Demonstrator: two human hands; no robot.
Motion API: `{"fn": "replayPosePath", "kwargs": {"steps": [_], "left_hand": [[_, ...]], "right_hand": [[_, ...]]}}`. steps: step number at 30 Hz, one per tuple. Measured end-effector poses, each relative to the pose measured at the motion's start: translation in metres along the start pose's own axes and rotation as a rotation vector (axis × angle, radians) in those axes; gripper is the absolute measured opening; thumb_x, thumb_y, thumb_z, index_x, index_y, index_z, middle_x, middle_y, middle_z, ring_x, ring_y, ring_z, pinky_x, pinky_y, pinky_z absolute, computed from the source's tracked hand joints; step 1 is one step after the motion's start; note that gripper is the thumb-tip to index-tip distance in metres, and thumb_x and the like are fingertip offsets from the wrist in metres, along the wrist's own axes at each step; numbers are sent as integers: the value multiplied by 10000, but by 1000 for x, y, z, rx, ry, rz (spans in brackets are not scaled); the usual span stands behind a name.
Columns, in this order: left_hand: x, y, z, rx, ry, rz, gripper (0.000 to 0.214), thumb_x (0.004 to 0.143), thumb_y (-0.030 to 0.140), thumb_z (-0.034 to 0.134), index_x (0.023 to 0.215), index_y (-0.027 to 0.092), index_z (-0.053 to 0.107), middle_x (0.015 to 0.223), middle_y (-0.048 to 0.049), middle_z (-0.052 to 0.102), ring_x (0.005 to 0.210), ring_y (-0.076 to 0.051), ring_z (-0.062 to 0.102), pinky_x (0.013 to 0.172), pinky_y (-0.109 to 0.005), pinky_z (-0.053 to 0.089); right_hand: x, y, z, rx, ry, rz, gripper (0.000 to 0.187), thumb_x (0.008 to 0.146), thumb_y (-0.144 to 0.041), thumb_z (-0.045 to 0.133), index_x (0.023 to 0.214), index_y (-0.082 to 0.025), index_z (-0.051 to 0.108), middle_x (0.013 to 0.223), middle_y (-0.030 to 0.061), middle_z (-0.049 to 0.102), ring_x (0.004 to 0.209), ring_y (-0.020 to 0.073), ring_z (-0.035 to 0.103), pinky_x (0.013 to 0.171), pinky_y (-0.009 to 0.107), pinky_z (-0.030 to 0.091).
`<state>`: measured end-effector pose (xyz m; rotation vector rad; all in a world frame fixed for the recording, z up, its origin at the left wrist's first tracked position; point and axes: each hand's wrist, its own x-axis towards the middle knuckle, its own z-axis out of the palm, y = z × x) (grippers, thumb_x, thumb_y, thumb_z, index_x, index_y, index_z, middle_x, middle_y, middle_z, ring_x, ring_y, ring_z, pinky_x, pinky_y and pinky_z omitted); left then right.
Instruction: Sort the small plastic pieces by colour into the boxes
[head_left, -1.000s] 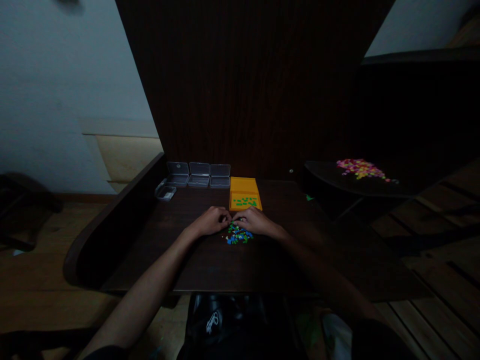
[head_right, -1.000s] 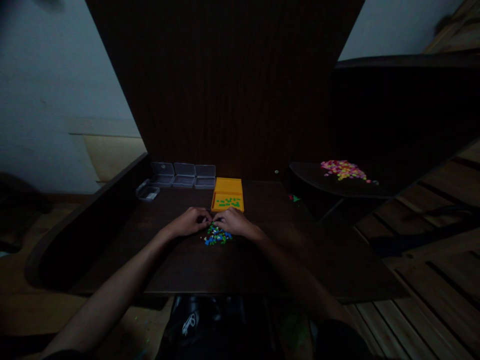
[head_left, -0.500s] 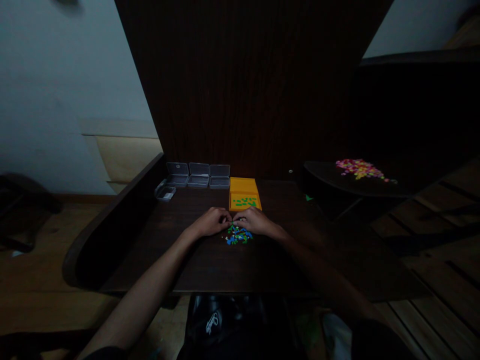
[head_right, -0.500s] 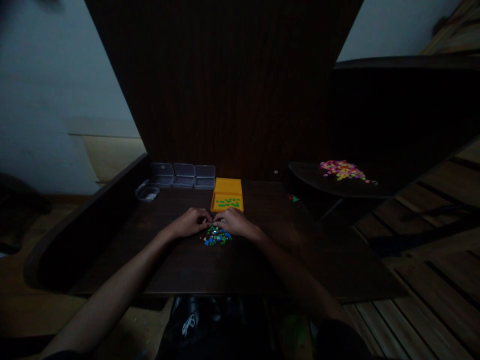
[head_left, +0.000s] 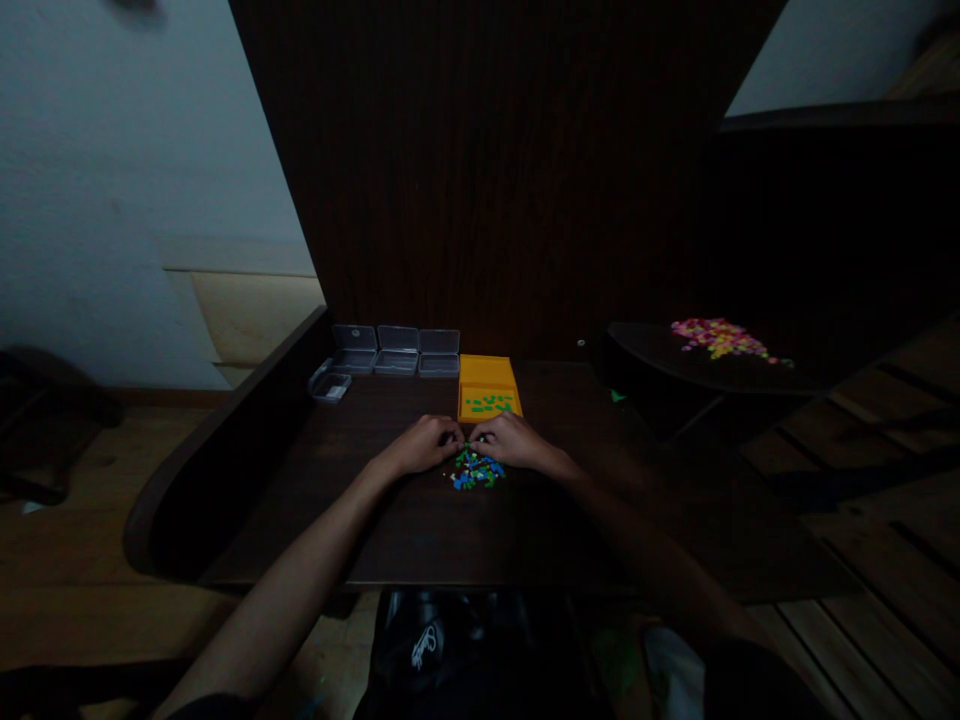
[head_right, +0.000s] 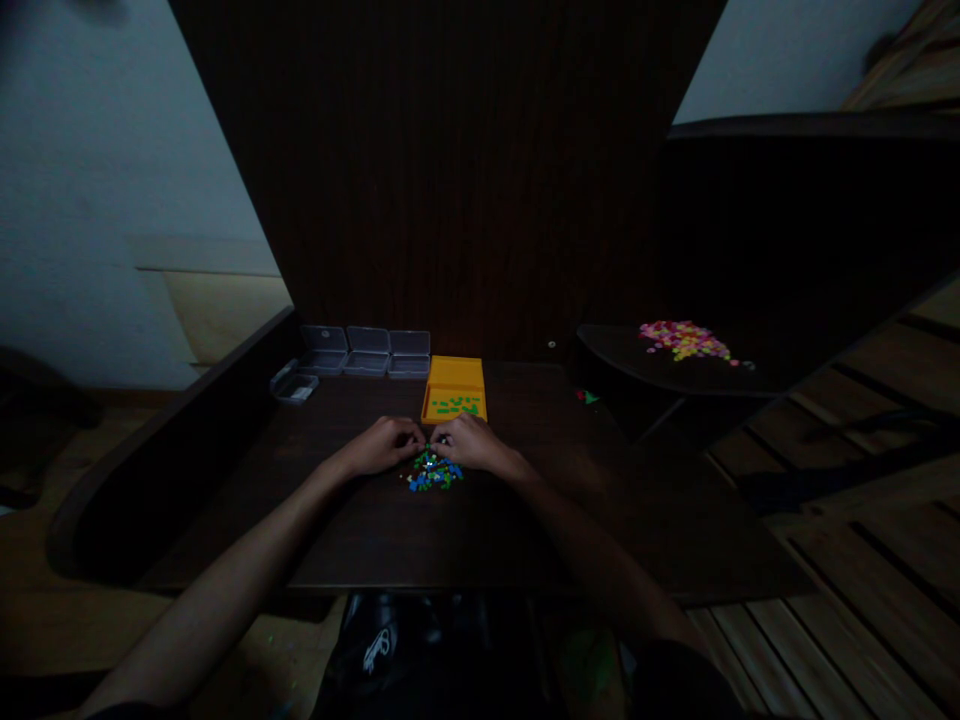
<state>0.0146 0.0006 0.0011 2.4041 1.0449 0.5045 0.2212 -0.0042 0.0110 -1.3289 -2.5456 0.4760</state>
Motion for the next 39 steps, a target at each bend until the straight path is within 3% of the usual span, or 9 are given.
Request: {"fn": "replayPosePath", "kwargs": {"steps": [26, 33, 39], "left_hand": [[-1, 7, 1, 66, 22, 8, 160, 846, 226, 541, 884, 175, 687, 745, -20, 646, 649, -138, 590, 624, -224, 415], [-1, 6, -1, 104, 6, 30, 124, 832, 199, 546, 867, 168, 661, 763, -29, 638, 656, -145, 582, 648, -234, 421], [-2, 2, 2, 151, 11, 75, 129, 855, 205, 526, 874, 163, 647, 833, -55, 648, 757, -171, 601, 719, -254, 440]], "right_hand": [[1, -2, 3, 35, 13, -20, 161, 805, -201, 644, 915, -179, 759, 652, -1, 640, 576, 104, 520, 569, 209, 318], [9, 22, -20, 179, 196, 3, 169, 805, -191, 606, 843, -115, 752, 592, -16, 585, 540, 83, 460, 541, 193, 310], [40, 44, -28, 128, 213, 89, 208, 785, -174, 582, 861, -101, 762, 600, -2, 620, 538, 87, 467, 545, 198, 321]]}}
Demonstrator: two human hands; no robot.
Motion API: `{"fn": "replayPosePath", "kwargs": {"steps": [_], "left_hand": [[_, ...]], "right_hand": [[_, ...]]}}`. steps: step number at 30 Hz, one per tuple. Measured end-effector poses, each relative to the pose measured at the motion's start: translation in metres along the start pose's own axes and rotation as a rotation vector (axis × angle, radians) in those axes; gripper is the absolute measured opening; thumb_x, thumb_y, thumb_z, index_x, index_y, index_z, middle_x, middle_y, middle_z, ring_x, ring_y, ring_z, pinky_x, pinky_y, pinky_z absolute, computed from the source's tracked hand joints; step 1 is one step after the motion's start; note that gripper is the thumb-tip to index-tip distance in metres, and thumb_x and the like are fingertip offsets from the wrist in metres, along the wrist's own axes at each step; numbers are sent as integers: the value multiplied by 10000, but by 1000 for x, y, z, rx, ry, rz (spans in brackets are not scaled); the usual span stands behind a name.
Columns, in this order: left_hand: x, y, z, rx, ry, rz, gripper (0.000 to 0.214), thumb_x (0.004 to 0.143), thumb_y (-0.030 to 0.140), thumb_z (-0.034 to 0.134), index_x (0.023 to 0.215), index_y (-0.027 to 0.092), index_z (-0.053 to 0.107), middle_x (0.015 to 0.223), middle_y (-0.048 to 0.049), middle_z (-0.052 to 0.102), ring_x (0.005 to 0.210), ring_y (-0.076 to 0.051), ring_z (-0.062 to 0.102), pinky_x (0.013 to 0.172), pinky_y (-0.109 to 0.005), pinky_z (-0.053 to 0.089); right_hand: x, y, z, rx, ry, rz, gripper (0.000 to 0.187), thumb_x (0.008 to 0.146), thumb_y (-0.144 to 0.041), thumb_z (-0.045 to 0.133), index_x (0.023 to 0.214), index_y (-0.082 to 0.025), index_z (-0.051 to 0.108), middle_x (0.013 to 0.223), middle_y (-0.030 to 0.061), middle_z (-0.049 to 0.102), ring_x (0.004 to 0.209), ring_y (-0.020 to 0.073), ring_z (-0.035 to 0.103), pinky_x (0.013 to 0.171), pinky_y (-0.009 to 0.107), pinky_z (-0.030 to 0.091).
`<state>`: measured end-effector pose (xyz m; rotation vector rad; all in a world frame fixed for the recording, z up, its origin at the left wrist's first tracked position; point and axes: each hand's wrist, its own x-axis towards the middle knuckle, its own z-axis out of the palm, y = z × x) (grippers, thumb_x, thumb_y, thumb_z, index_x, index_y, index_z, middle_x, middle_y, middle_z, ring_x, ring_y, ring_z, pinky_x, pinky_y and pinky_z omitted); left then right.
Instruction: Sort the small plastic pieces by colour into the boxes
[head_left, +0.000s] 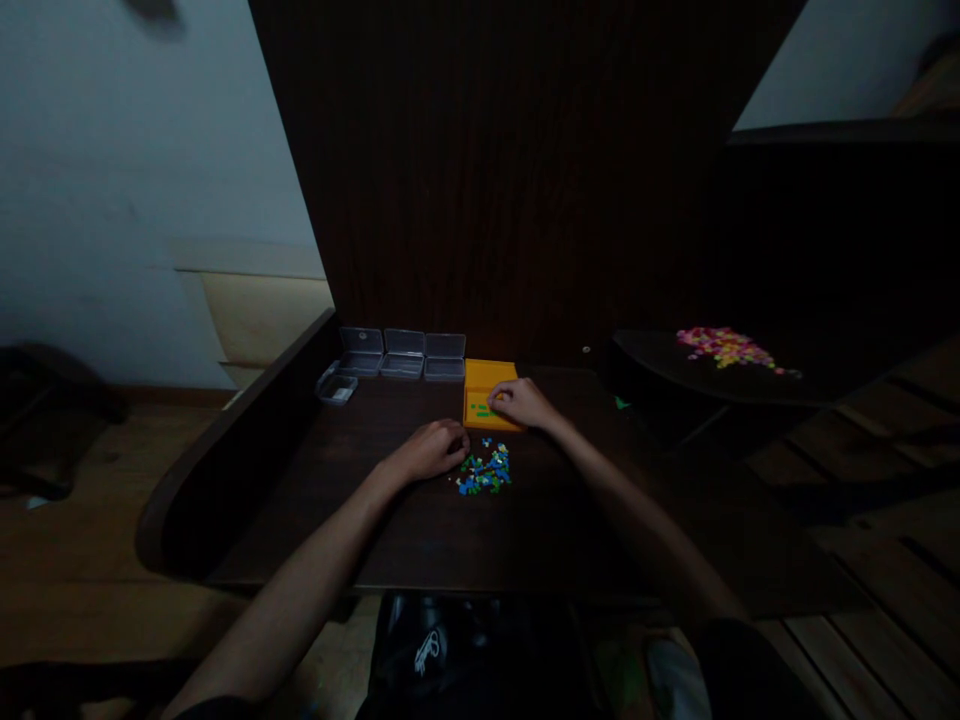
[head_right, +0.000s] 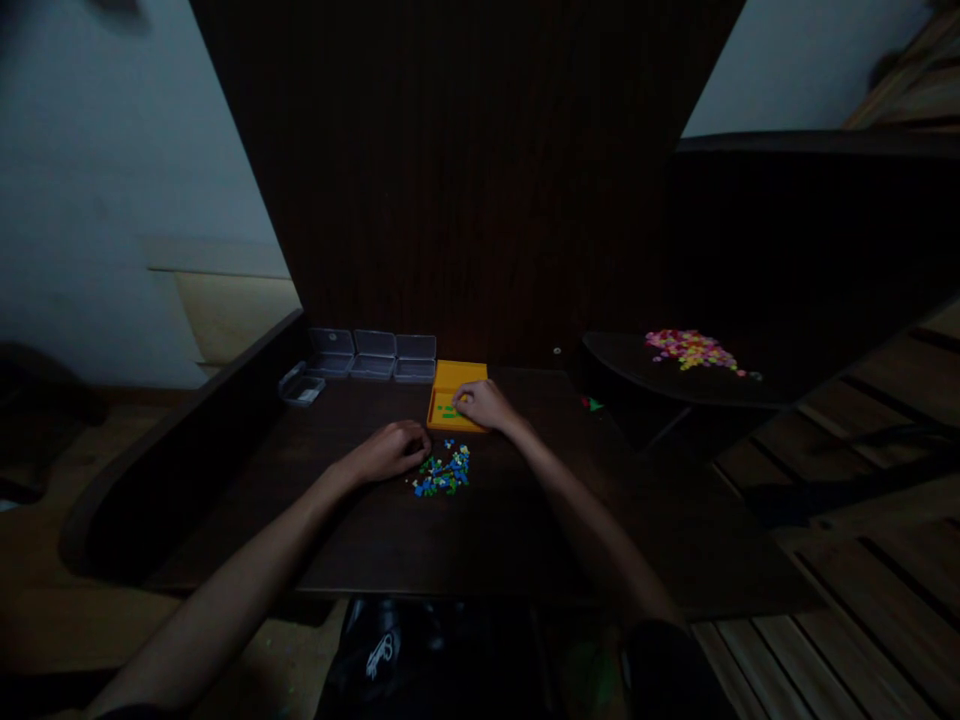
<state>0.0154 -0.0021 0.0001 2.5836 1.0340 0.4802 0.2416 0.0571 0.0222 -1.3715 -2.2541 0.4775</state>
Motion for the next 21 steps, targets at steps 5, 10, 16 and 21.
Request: {"fn": "replayPosePath", "kwargs": {"steps": [5, 10, 16, 21], "left_hand": [[-1, 1, 0, -8, 24, 21, 115, 857, 208, 536, 890, 171, 640, 858, -55, 645, 793, -169, 595, 739, -252, 445], [-1, 2, -3, -16, 44, 9, 125, 874, 229, 522, 897, 171, 630, 841, -50, 626, 772, -169, 580, 739, -264, 443], [-1, 1, -6, -31, 57, -4, 110, 867, 213, 525, 886, 176, 627, 821, -42, 612, 762, -165, 568, 741, -262, 444], [-2, 0, -8, -53, 79, -34, 104, 855, 203, 537, 886, 168, 630, 824, -40, 610, 738, -154, 571, 706, -251, 442]], "right_hand": [[24, 3, 8, -224, -28, 19, 219, 800, -201, 580, 885, -129, 769, 733, 47, 702, 626, 122, 563, 588, 213, 355], [30, 2, 15, -269, -56, 19, 202, 798, -199, 589, 867, -166, 777, 787, 57, 732, 684, 152, 610, 598, 221, 370], [22, 0, 4, -293, -57, 33, 221, 795, -193, 583, 878, -187, 788, 807, 63, 747, 710, 178, 634, 604, 233, 389], [1, 7, -9, -222, 45, 59, 279, 815, -229, 544, 947, -170, 782, 740, 50, 729, 626, 151, 604, 604, 230, 389]]}}
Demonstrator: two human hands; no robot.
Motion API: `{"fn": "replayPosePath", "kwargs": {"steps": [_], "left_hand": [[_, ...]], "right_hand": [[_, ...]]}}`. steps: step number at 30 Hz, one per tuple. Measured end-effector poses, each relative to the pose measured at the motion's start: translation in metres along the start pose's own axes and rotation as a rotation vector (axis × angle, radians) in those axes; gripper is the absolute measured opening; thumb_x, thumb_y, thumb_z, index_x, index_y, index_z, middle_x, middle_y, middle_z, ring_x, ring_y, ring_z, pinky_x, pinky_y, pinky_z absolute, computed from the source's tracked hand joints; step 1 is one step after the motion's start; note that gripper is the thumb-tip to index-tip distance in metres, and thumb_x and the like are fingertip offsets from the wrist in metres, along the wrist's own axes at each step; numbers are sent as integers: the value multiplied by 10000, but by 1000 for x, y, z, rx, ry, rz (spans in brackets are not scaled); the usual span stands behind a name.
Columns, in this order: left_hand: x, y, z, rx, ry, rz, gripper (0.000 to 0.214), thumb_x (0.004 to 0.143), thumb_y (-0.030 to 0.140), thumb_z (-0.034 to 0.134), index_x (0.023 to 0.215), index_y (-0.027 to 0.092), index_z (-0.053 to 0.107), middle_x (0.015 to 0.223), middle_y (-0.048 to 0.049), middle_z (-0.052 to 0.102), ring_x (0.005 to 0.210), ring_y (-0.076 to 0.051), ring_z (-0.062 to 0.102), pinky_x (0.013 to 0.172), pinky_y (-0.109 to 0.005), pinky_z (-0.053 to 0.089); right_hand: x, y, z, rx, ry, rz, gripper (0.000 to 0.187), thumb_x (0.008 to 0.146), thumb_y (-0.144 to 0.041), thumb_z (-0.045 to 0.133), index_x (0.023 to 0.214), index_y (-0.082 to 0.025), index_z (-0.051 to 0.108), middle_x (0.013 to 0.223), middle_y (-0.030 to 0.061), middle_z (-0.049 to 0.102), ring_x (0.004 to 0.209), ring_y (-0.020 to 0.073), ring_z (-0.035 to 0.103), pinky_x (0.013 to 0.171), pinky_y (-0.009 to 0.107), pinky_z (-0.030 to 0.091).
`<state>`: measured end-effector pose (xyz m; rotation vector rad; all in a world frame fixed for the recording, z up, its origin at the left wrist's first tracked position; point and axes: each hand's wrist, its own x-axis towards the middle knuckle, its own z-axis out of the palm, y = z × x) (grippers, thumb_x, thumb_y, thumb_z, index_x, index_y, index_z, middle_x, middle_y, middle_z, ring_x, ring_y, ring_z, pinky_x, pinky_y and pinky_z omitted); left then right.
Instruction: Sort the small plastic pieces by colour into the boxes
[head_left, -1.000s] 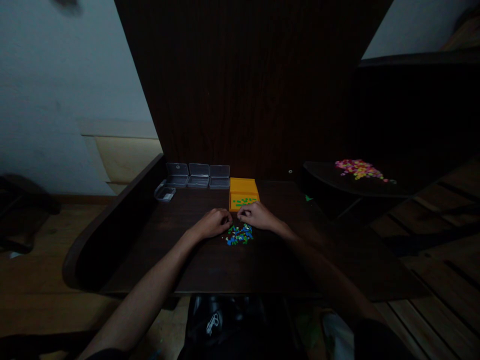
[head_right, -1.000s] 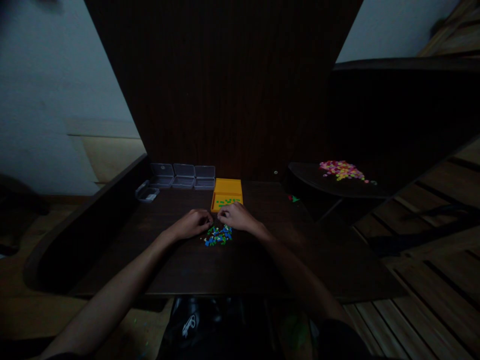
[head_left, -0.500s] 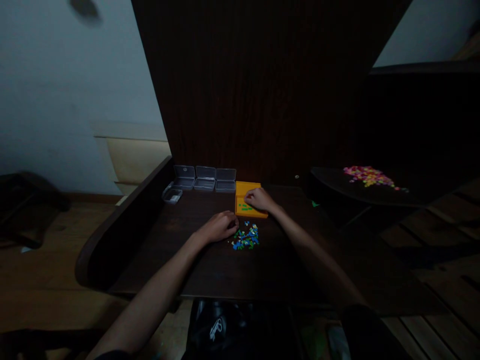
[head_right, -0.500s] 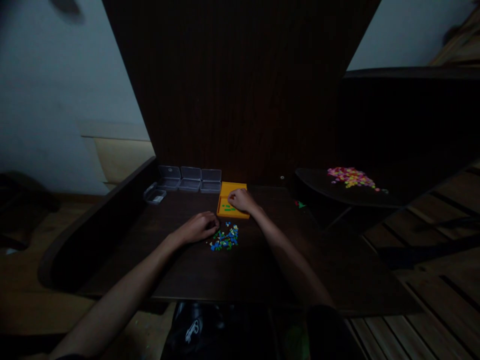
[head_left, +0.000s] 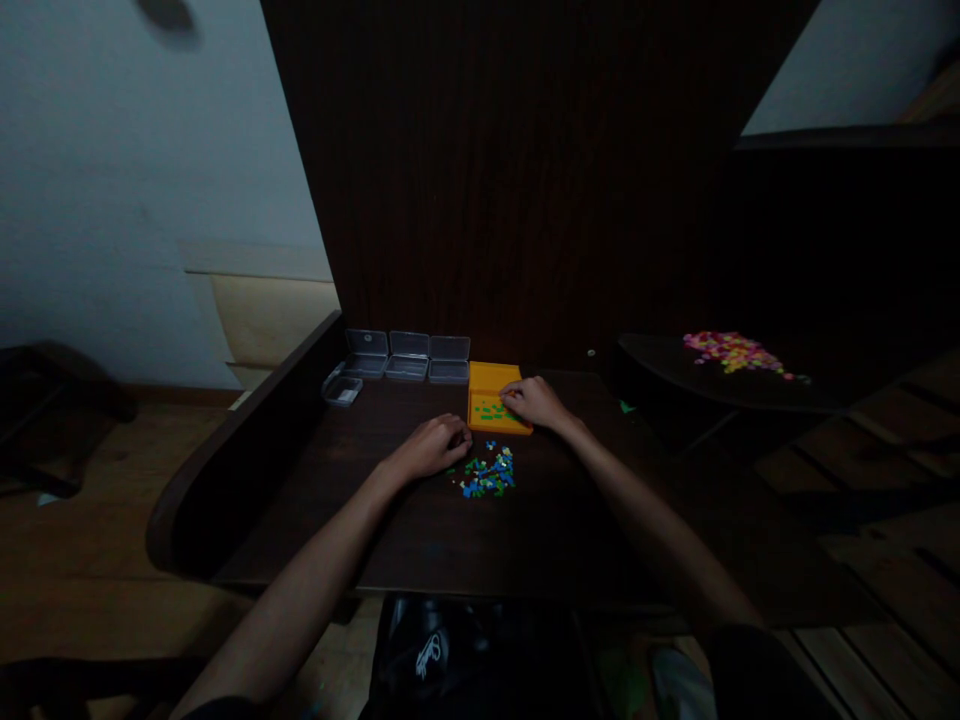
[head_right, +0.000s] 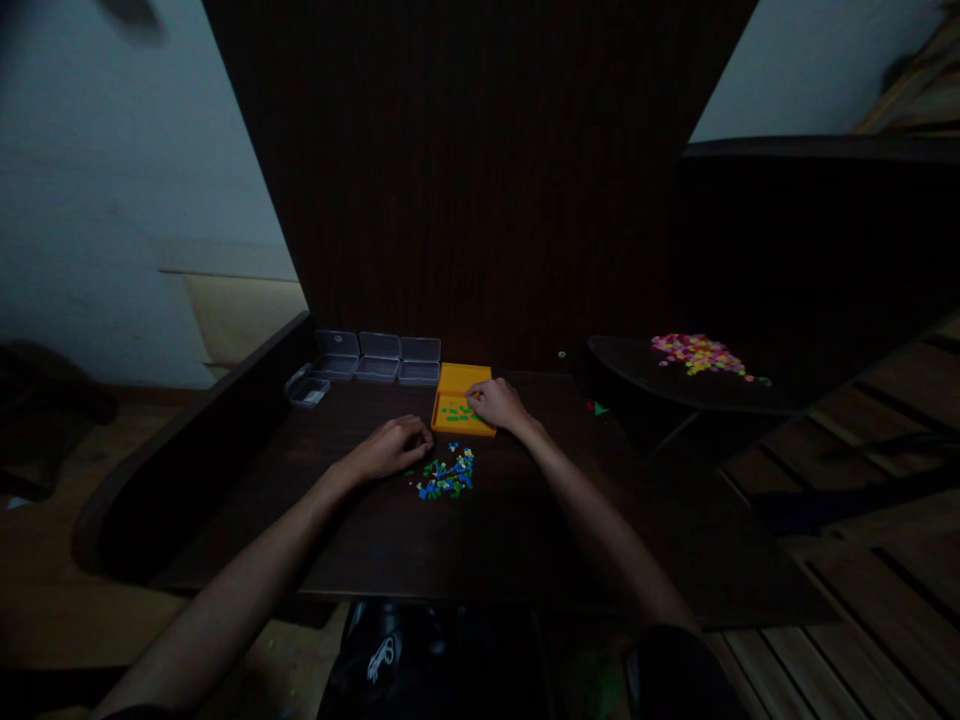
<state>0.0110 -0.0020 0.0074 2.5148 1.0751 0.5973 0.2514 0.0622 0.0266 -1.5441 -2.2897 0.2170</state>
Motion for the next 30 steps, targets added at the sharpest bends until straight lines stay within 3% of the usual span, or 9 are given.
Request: {"fn": "replayPosePath", "kwargs": {"steps": [8, 15, 21, 30], "left_hand": [[4, -5, 0, -109, 88, -74, 166, 858, 263, 534, 869, 149, 654, 746, -21, 610, 655, -136, 557, 640, -243, 433], [19, -6, -3, -117, 126, -73, 185, 837, 267, 536, 849, 137, 667, 768, -34, 653, 680, -139, 584, 663, -250, 449], [45, -18, -6, -63, 92, -65, 162, 807, 234, 537, 833, 137, 664, 776, -40, 681, 670, -140, 601, 656, -239, 457], [91, -24, 7, 19, 15, -98, 202, 792, 210, 503, 824, 125, 683, 766, -48, 711, 662, -143, 630, 630, -217, 458]], "right_hand": [[-44, 36, 16, 398, 224, 62, 346, 808, -345, 536, 902, -108, 769, 611, 29, 646, 555, 129, 494, 549, 226, 373], [-53, 43, 31, 498, 448, 182, 371, 806, -403, 516, 851, -126, 759, 563, 7, 566, 548, 132, 470, 549, 232, 373], [-52, 42, 34, 456, 410, 139, 341, 817, -365, 519, 840, -121, 757, 529, -17, 503, 520, 115, 432, 534, 223, 348], [-54, 39, 32, 444, 394, 129, 307, 819, -326, 526, 838, -127, 758, 533, -16, 519, 524, 108, 412, 536, 214, 336]]}}
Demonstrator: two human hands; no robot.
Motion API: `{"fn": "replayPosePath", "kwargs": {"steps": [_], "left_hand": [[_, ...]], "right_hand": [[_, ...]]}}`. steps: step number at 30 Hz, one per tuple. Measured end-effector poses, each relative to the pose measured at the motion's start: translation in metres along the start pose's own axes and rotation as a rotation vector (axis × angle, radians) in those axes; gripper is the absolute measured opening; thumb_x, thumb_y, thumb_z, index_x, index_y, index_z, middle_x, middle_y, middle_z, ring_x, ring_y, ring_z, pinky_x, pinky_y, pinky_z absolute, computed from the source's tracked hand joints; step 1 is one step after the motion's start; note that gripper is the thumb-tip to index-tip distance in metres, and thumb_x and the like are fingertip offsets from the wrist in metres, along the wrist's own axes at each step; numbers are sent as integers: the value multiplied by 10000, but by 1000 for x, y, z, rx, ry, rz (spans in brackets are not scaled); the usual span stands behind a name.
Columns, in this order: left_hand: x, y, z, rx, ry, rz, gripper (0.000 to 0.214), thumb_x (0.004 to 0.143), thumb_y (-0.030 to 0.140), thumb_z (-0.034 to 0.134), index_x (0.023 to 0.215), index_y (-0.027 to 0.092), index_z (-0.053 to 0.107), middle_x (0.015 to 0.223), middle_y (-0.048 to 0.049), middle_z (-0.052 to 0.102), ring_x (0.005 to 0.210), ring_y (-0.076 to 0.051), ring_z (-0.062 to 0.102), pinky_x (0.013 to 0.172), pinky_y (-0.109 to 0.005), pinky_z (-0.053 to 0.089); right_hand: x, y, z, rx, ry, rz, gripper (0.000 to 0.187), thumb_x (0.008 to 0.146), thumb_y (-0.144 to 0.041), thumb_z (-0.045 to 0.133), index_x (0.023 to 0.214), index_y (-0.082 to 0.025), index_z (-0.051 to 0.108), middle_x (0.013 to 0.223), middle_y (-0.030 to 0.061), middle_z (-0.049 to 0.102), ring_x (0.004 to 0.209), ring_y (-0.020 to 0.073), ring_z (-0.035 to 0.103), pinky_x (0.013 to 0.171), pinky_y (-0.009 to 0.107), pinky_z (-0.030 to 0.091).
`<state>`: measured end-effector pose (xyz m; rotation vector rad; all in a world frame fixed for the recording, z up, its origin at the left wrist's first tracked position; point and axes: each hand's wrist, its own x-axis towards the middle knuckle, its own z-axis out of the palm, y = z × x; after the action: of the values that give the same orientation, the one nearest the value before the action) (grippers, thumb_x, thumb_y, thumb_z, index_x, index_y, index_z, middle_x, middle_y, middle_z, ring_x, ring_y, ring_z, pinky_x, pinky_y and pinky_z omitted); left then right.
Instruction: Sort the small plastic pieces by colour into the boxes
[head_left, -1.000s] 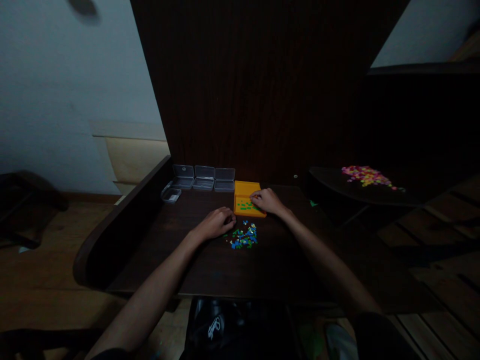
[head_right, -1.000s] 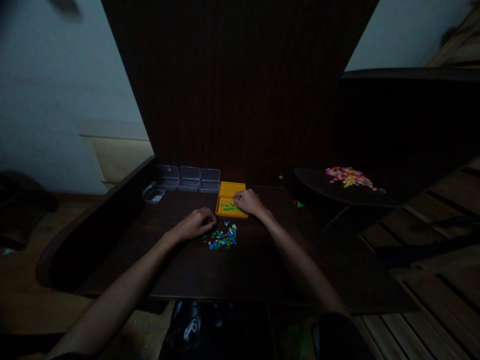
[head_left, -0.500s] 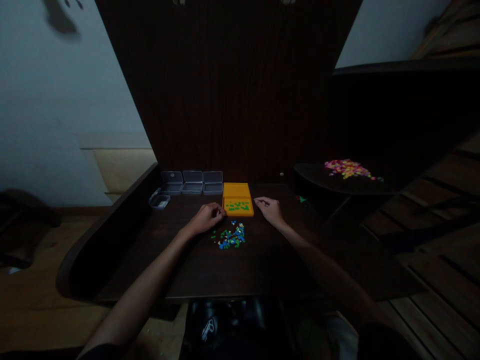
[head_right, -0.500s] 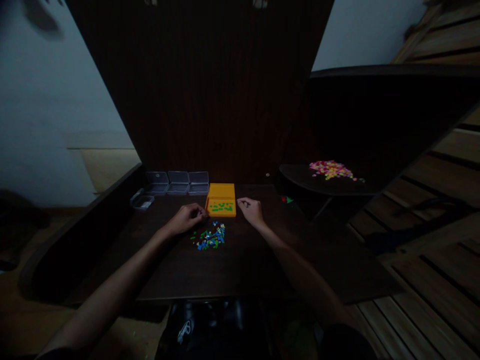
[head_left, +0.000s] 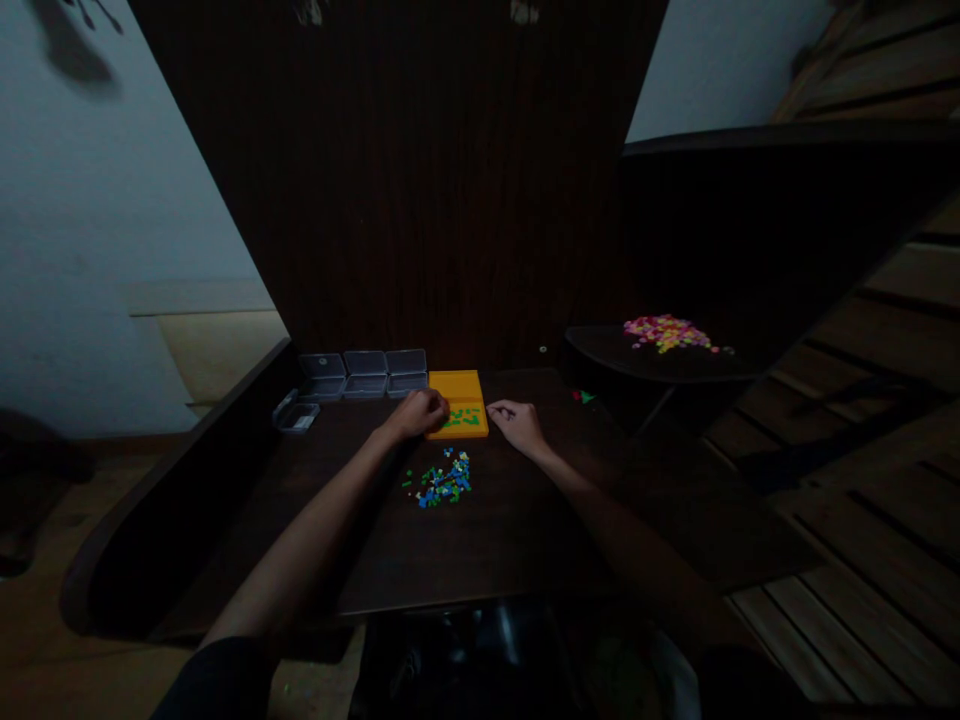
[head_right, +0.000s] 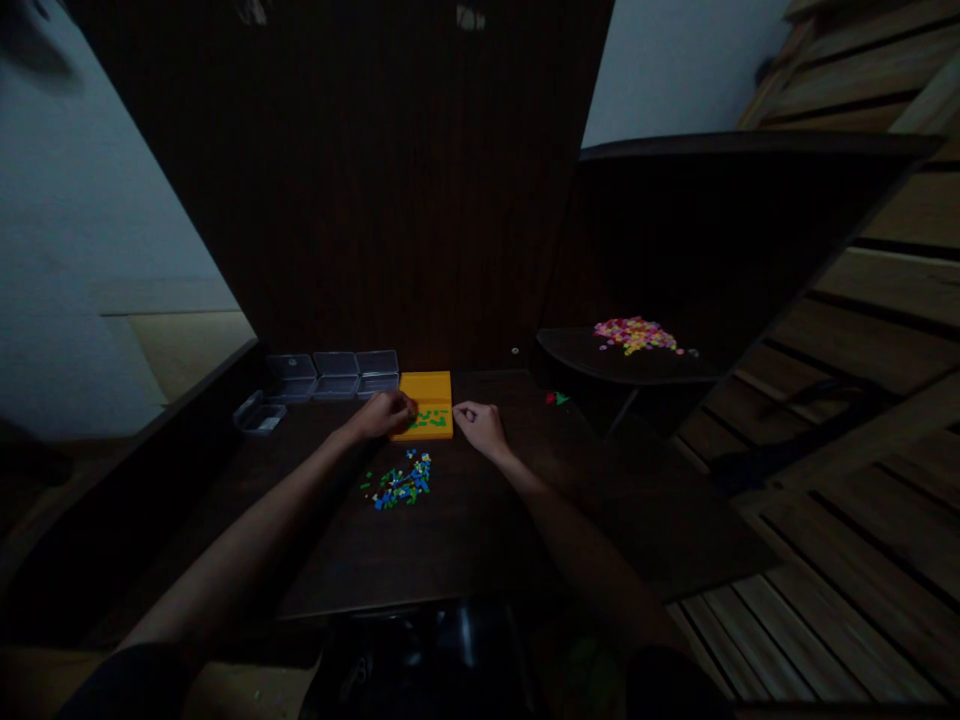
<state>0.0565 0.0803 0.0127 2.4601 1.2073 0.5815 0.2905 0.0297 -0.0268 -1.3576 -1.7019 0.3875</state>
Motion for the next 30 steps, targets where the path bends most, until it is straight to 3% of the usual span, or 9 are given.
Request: {"fn": "replayPosePath", "kwargs": {"steps": [12, 20, 25, 30], "left_hand": [[19, 2, 8, 184, -52, -74, 224, 802, 217, 544, 877, 133, 739, 905, -115, 744, 832, -209, 676, 774, -258, 485], [18, -1, 3, 177, -82, -52, 230, 787, 193, 553, 900, 127, 741, 888, -99, 752, 801, -207, 685, 749, -259, 493], [11, 2, -10, 137, -31, -16, 264, 829, 166, 479, 918, 139, 726, 975, -81, 745, 909, -193, 676, 811, -252, 491], [-9, 7, -22, 126, 85, 52, 247, 851, 189, 486, 938, 135, 710, 939, -93, 730, 902, -217, 645, 855, -327, 484]], "right_hand": [[1, 2, 2, 56, 20, -45, 231, 788, -241, 567, 811, -125, 765, 506, -21, 528, 503, 96, 408, 506, 199, 321], [1, 3, 2, 60, -3, -42, 230, 785, -246, 571, 809, -119, 762, 512, -24, 532, 492, 88, 395, 500, 198, 312], [0, 3, 2, 54, -1, -63, 243, 797, -255, 563, 810, -111, 758, 515, -17, 539, 499, 92, 413, 506, 200, 320], [-3, -1, 1, 29, 9, -130, 229, 805, -245, 560, 807, -122, 753, 529, -13, 567, 488, 89, 416, 513, 198, 338]]}}
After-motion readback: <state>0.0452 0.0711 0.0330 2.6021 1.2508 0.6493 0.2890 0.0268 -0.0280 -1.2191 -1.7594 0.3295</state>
